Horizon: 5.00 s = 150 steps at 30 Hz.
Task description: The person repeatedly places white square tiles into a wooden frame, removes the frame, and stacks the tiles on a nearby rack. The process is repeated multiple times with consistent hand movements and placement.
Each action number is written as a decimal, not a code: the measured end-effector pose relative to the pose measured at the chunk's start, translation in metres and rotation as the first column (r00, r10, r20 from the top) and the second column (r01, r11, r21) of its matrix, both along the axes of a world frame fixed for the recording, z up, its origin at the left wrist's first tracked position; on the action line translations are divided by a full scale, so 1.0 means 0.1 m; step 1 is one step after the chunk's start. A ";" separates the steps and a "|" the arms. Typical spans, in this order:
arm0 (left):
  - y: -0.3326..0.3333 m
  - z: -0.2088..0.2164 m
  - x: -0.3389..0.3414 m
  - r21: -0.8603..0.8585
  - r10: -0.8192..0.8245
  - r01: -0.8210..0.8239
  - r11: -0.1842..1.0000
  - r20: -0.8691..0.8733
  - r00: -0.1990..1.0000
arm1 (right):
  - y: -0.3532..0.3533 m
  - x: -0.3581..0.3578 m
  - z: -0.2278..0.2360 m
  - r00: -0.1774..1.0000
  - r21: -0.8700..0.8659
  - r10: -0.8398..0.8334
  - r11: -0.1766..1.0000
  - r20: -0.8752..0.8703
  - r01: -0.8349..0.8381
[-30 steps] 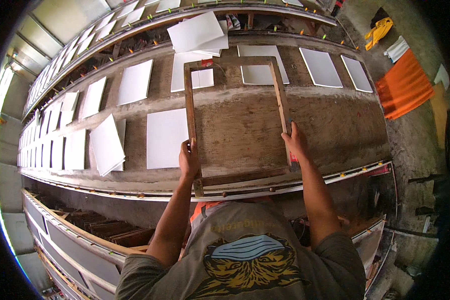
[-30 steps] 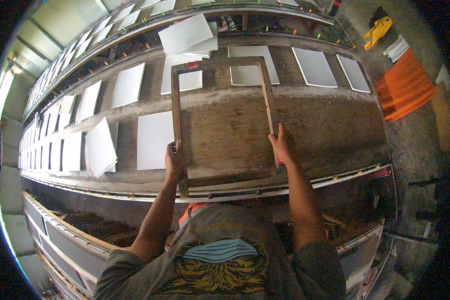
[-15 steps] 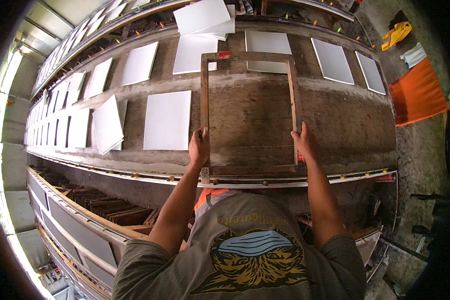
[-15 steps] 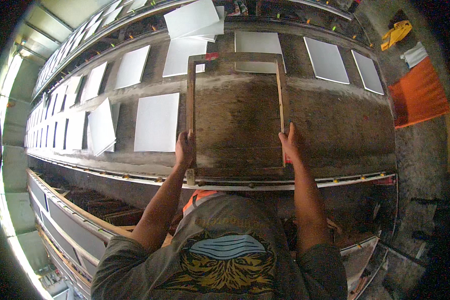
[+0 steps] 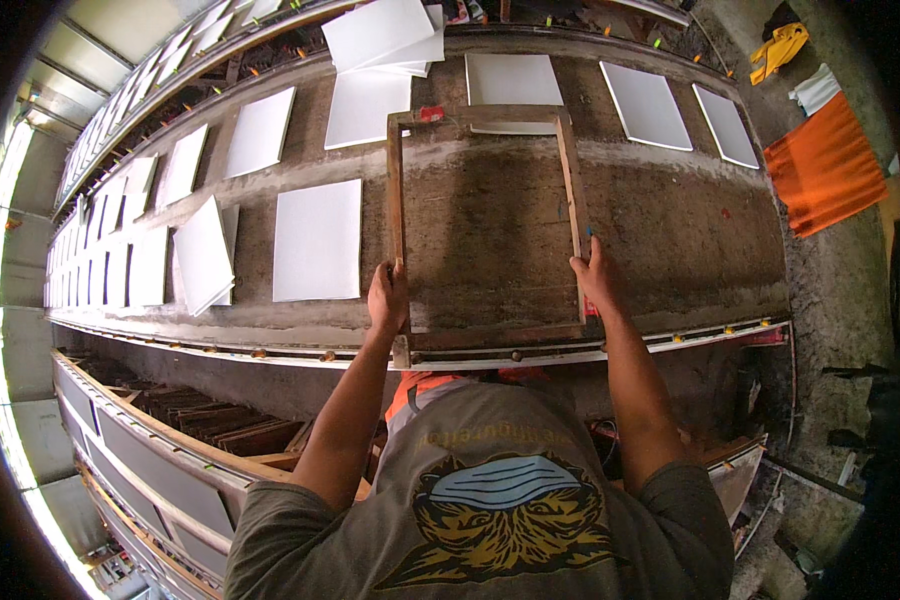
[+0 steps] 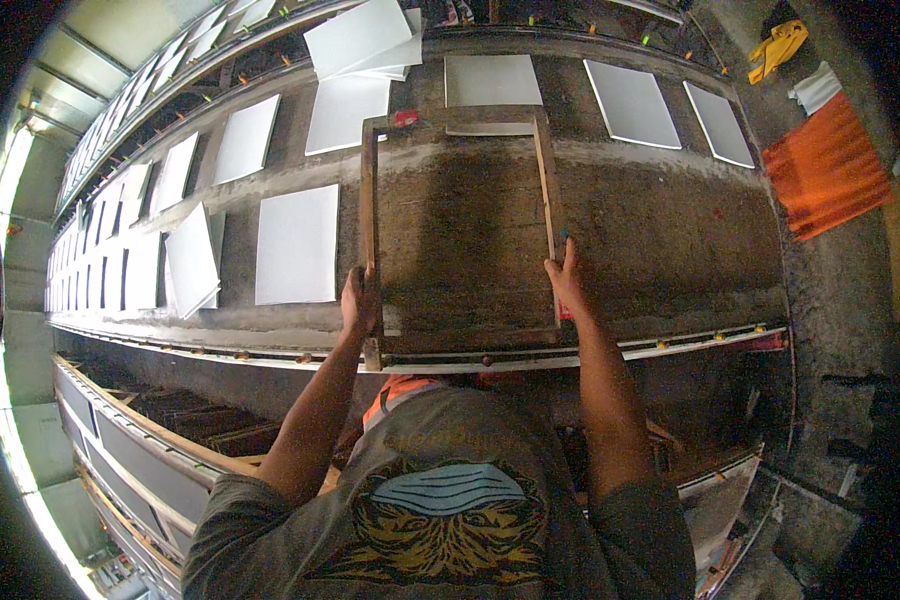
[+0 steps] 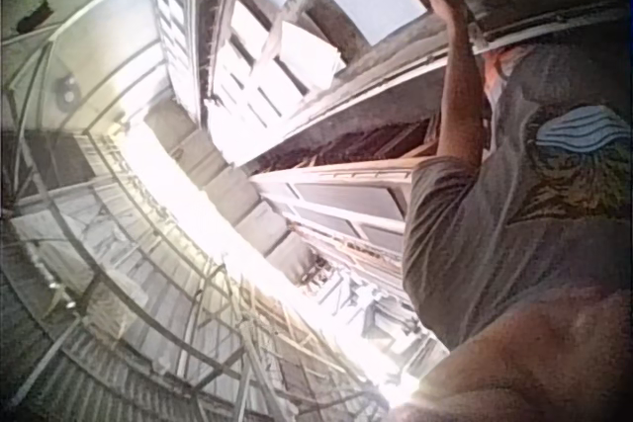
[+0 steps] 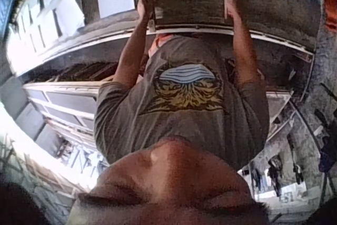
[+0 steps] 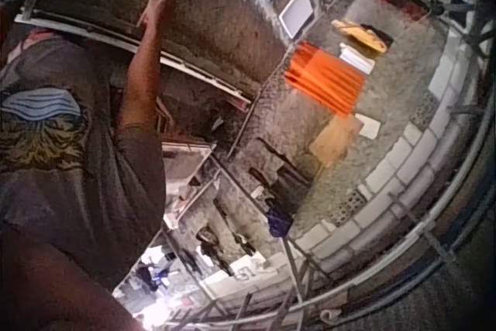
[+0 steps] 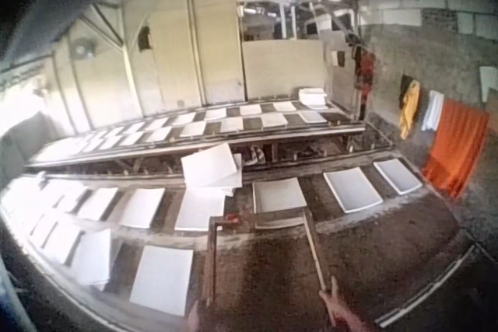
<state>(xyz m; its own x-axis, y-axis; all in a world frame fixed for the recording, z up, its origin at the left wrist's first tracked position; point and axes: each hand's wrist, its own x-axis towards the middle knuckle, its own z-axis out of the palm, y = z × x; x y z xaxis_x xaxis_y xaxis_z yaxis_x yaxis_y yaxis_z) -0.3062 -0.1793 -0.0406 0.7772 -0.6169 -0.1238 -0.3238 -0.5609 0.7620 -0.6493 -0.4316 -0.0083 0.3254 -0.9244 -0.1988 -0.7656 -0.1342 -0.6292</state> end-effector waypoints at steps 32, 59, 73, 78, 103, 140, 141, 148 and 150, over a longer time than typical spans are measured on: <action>-0.08 0.29 -0.14 0.105 -0.085 0.065 0.992 0.196 0.977 | -0.04 0.05 0.28 0.955 0.295 0.150 0.953 -0.256 -0.071; 0.21 0.70 0.33 -0.161 0.123 -0.114 0.980 0.043 0.992 | 0.54 1.39 0.47 0.961 -0.270 0.194 0.931 -0.198 -0.243; 2.06 0.64 2.68 -0.146 0.504 -0.483 0.863 0.211 0.837 | 2.70 4.77 0.51 0.667 -0.317 0.740 0.656 0.089 -0.685; 2.77 0.51 3.53 0.049 0.549 -0.618 0.785 0.409 0.729 | 3.29 5.84 0.18 0.712 0.074 0.635 0.728 0.300 -0.681; 1.62 2.30 3.17 -0.161 0.136 -0.019 0.987 0.756 0.640 | 1.97 5.35 1.62 0.664 -0.279 0.291 0.952 0.688 -0.128; -0.50 0.40 0.21 0.288 -0.289 0.227 0.930 0.194 0.937 | -0.36 1.36 -0.29 0.877 -0.014 -0.142 0.986 0.458 0.167; -0.46 0.39 0.17 0.281 -0.293 0.230 0.932 0.205 0.934 | -0.34 1.34 -0.35 0.877 -0.010 -0.146 0.986 0.458 0.169; -0.51 0.49 0.05 0.326 -0.298 0.217 0.920 0.222 0.928 | -0.37 1.30 -0.78 0.949 -0.148 -0.131 0.973 0.288 0.179; -0.48 0.48 0.05 0.351 -0.295 0.204 0.914 0.230 0.927 | -0.30 1.36 -0.66 0.959 -0.119 -0.125 0.980 0.253 0.159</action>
